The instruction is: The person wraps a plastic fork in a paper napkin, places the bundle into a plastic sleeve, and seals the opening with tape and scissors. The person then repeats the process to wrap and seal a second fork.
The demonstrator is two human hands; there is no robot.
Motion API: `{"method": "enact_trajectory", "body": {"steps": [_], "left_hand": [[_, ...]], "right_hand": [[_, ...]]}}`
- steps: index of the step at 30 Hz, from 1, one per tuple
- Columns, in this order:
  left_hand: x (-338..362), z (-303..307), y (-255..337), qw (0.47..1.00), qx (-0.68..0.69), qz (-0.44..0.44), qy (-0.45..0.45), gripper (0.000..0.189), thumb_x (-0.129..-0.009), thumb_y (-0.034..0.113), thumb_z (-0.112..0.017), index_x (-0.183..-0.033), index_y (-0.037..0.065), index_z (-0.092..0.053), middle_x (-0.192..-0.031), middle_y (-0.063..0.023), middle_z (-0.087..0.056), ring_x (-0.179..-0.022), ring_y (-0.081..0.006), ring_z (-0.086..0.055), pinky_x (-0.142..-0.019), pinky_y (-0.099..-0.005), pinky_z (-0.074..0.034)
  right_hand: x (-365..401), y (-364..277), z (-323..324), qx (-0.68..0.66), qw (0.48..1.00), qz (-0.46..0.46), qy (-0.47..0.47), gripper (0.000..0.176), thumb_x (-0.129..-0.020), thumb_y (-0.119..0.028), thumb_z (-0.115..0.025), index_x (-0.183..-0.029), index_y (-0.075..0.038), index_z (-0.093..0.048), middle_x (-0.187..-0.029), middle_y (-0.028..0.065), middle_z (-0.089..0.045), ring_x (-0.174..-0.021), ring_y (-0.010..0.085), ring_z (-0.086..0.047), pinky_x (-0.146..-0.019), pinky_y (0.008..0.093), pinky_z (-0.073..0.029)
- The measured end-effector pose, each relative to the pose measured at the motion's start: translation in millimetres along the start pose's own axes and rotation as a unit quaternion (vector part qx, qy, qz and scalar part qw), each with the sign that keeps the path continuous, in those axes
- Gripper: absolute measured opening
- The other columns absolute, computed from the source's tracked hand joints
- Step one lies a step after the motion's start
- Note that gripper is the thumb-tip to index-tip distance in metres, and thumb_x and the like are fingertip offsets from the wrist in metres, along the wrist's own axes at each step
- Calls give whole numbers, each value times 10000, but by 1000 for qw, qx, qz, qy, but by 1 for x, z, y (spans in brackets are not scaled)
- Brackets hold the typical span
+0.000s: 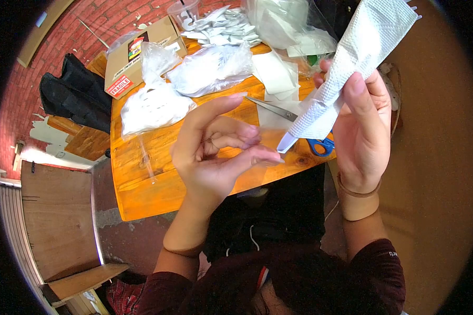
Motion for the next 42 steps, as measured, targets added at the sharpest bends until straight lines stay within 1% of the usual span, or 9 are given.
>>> {"method": "enact_trajectory", "body": {"steps": [6, 8, 12, 20, 26, 29, 32, 38, 42], "left_hand": [[1, -1, -1, 1000, 16, 13, -7, 774, -538, 29, -838, -1192, -18, -428, -786, -92, -619, -711, -154, -643, -649, -221, -526], [1, -3, -1, 1000, 17, 1, -17, 781, -535, 31, -840, -1197, -13, -427, -786, -86, -618, -711, -154, -644, -648, -223, -527], [2, -4, -2, 999, 38, 29, -9, 805, -519, 57, -852, -1201, -3, -428, -778, -76, -616, -704, -146, -641, -640, -219, -522], [0, -6, 0, 999, 26, 26, -16, 826, -509, 106, -863, -1200, -1, -422, -693, -49, -604, -693, -131, -634, -638, -211, -512], [0, -7, 1, 999, 23, 16, -20, 838, -502, 123, -865, -1200, -8, -419, -702, -55, -607, -691, -129, -633, -633, -217, -512], [1, -9, 0, 998, 3, 20, -56, 845, -499, 136, -865, -1199, -12, -416, -694, -58, -602, -684, -134, -633, -642, -226, -517], [3, -10, 0, 998, -1, 26, -50, 855, -495, 150, -865, -1201, -16, -413, -692, -60, -598, -678, -140, -635, -646, -231, -518], [4, -6, -4, 996, 73, 56, -3, 868, -493, 168, -863, -1207, -17, -407, -710, -52, -596, -677, -138, -634, -641, -234, -522], [2, -5, -3, 998, 50, 34, -22, 862, -499, 178, -861, -1210, -8, -410, -709, -43, -591, -666, -132, -627, -642, -228, -518]], "right_hand": [[-4, -9, 8, -8, 996, 90, 15, 125, -837, -58, -627, -948, -9, -597, -907, 71, -658, -803, 80, -593, -768, 218, -446], [-3, -5, 5, -17, 998, 61, 10, 128, -835, -59, -630, -948, -9, -597, -906, 69, -657, -804, 78, -591, -768, 217, -446], [-5, 3, 0, -28, 999, 38, -9, 130, -833, -57, -633, -948, -8, -597, -905, 69, -657, -808, 76, -590, -767, 214, -447], [-7, 6, -4, -32, 998, 55, -14, 130, -831, -48, -633, -948, -4, -598, -902, 67, -657, -810, 75, -590, -763, 207, -446], [-8, 11, -1, -34, 998, 42, -18, 133, -838, -52, -625, -958, -4, -595, -899, 69, -657, -799, 76, -589, -755, 208, -442], [-9, 12, -3, -44, 998, 34, -17, 136, -843, -55, -620, -966, -4, -592, -898, 69, -657, -801, 76, -588, -758, 212, -441], [-9, 12, -4, -42, 998, 36, -25, 137, -847, -60, -616, -969, -4, -591, -900, 69, -657, -806, 75, -585, -764, 216, -438], [-9, 16, -2, -51, 998, 20, -29, 140, -849, -68, -616, -971, -5, -592, -899, 69, -657, -805, 77, -583, -771, 221, -435], [-9, 16, 1, -51, 998, 26, -18, 137, -850, -68, -615, -969, -5, -592, -889, 65, -657, -795, 77, -582, -765, 222, -436]]}}
Point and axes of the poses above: each hand's wrist, its own x-axis away from the middle knuckle, its own z-axis out of the back of the hand, y = z × x, the point moved 8 cm from there along -x, towards the middle knuckle
